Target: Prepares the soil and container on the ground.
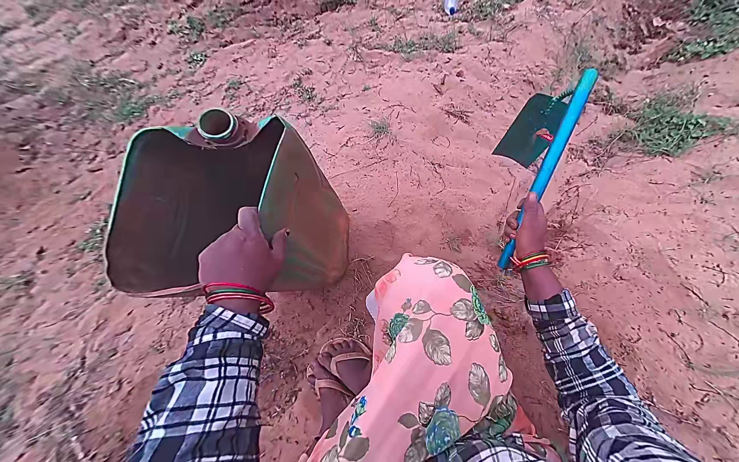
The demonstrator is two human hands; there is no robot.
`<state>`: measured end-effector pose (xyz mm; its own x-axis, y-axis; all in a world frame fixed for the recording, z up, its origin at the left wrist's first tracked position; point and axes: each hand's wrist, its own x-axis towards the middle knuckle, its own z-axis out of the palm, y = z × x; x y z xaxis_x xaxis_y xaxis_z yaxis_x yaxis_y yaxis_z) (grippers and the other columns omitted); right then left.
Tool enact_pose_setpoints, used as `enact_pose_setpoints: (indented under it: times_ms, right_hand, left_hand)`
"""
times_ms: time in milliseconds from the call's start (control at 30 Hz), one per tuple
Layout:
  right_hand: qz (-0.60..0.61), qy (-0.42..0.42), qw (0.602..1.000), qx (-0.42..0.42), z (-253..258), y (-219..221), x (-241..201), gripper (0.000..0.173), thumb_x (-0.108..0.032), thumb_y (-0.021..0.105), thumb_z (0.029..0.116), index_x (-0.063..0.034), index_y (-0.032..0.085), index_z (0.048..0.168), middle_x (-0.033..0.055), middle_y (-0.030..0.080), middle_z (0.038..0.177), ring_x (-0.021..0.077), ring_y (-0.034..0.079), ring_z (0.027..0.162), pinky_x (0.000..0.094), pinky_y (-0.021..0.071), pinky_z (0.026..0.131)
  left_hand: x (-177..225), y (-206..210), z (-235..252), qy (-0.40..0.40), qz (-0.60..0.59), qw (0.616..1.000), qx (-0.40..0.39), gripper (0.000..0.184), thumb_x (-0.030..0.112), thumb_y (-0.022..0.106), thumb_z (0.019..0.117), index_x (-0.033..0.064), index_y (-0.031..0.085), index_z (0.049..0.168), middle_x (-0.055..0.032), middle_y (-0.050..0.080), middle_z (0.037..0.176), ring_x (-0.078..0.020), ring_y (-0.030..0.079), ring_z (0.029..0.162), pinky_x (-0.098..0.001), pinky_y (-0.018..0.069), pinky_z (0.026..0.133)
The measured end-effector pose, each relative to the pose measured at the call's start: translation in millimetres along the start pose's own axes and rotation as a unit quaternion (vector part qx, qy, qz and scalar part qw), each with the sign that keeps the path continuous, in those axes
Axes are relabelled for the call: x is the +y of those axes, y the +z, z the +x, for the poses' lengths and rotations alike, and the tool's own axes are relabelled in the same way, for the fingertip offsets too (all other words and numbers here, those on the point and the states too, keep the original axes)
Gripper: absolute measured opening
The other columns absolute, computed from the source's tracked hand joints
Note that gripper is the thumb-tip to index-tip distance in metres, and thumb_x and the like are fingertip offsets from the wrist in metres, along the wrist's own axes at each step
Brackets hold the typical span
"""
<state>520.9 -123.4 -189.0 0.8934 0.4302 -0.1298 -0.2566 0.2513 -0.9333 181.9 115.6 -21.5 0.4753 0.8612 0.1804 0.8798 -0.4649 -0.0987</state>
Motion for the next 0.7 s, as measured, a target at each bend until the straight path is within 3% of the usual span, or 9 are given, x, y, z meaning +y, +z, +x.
enact_pose_setpoints:
  times_ms: [100, 200, 267, 300, 433, 467, 600, 700]
  right_hand:
    - [0.025, -0.027, 0.999, -0.002, 6, 14, 34, 0.035, -0.044, 0.029, 0.1136, -0.0143, 0.046, 0.107, -0.0058, 0.037, 0.058, 0.0064, 0.036, 0.039, 0.0232, 0.0399, 0.039]
    - [-0.088, 0.144, 0.985, -0.046, -10, 10, 99, 0.040, -0.042, 0.030, 0.1142, -0.0056, 0.047, 0.111, -0.0012, 0.038, 0.060, 0.0097, 0.039, 0.043, 0.0253, 0.0416, 0.043]
    - [-0.235, 0.276, 0.924, -0.123, -27, 0, 119, 0.052, -0.048, 0.027, 0.1138, -0.0023, 0.052, 0.115, 0.0035, 0.046, 0.072, 0.0130, 0.046, 0.052, 0.0294, 0.0450, 0.051]
    - [-0.281, 0.298, 0.901, -0.146, -37, 2, 120, 0.057, -0.049, 0.027, 0.1133, -0.0003, 0.055, 0.119, 0.0064, 0.050, 0.079, 0.0154, 0.050, 0.058, 0.0333, 0.0478, 0.058]
    - [-0.360, 0.255, 0.884, -0.155, -80, 5, 98, 0.057, -0.042, 0.032, 0.1142, 0.0070, 0.061, 0.119, 0.0157, 0.058, 0.090, 0.0224, 0.054, 0.075, 0.0421, 0.0478, 0.075]
    - [-0.363, 0.255, 0.884, -0.148, -85, 2, 89, 0.057, -0.042, 0.032, 0.1142, 0.0067, 0.061, 0.120, 0.0154, 0.057, 0.090, 0.0225, 0.053, 0.075, 0.0421, 0.0471, 0.075]
    - [-0.258, 0.225, 0.935, -0.097, -76, -7, 73, 0.042, -0.043, 0.039, 0.1127, -0.0042, 0.052, 0.104, -0.0024, 0.038, 0.059, 0.0094, 0.039, 0.043, 0.0257, 0.0402, 0.043]
    - [-0.208, 0.099, 0.970, -0.080, -46, -11, 57, 0.036, -0.040, 0.044, 0.1116, -0.0054, 0.052, 0.103, -0.0031, 0.038, 0.058, 0.0093, 0.039, 0.043, 0.0268, 0.0400, 0.043]
  left_hand:
    - [4, 1, 1, -0.008, 0.011, 1.000, 0.002, 0.046, 0.036, 0.059, 0.1043, -0.0034, 0.048, 0.126, -0.0355, 0.065, 0.094, -0.0587, 0.067, 0.088, -0.0725, 0.0495, 0.068]
    - [4, 3, 1, -0.003, 0.014, 1.000, 0.007, 0.046, 0.036, 0.059, 0.1045, -0.0038, 0.048, 0.125, -0.0353, 0.065, 0.094, -0.0586, 0.068, 0.088, -0.0720, 0.0499, 0.068]
    - [6, 4, -1, 0.000, 0.008, 1.000, 0.014, 0.045, 0.035, 0.060, 0.1042, -0.0039, 0.049, 0.126, -0.0347, 0.066, 0.094, -0.0579, 0.068, 0.088, -0.0714, 0.0505, 0.069]
    - [6, 3, -2, 0.000, 0.004, 1.000, 0.020, 0.045, 0.034, 0.061, 0.1040, -0.0036, 0.050, 0.127, -0.0343, 0.067, 0.094, -0.0572, 0.069, 0.088, -0.0711, 0.0509, 0.069]
    - [1, 4, -16, 0.003, -0.009, 1.000, 0.029, 0.044, 0.032, 0.061, 0.1037, -0.0040, 0.051, 0.127, -0.0331, 0.067, 0.093, -0.0558, 0.069, 0.087, -0.0702, 0.0512, 0.068]
    - [0, 5, -18, 0.011, -0.010, 0.999, 0.036, 0.044, 0.032, 0.061, 0.1036, -0.0043, 0.051, 0.127, -0.0333, 0.067, 0.092, -0.0563, 0.069, 0.086, -0.0699, 0.0510, 0.066]
    - [-8, 10, -20, 0.015, -0.002, 0.999, 0.042, 0.048, 0.037, 0.059, 0.1039, -0.0043, 0.050, 0.126, -0.0345, 0.066, 0.090, -0.0577, 0.068, 0.083, -0.0701, 0.0492, 0.064]
    - [-11, 11, -10, 0.008, 0.005, 0.999, 0.037, 0.049, 0.042, 0.056, 0.1047, -0.0036, 0.049, 0.123, -0.0348, 0.064, 0.087, -0.0582, 0.067, 0.081, -0.0705, 0.0482, 0.062]
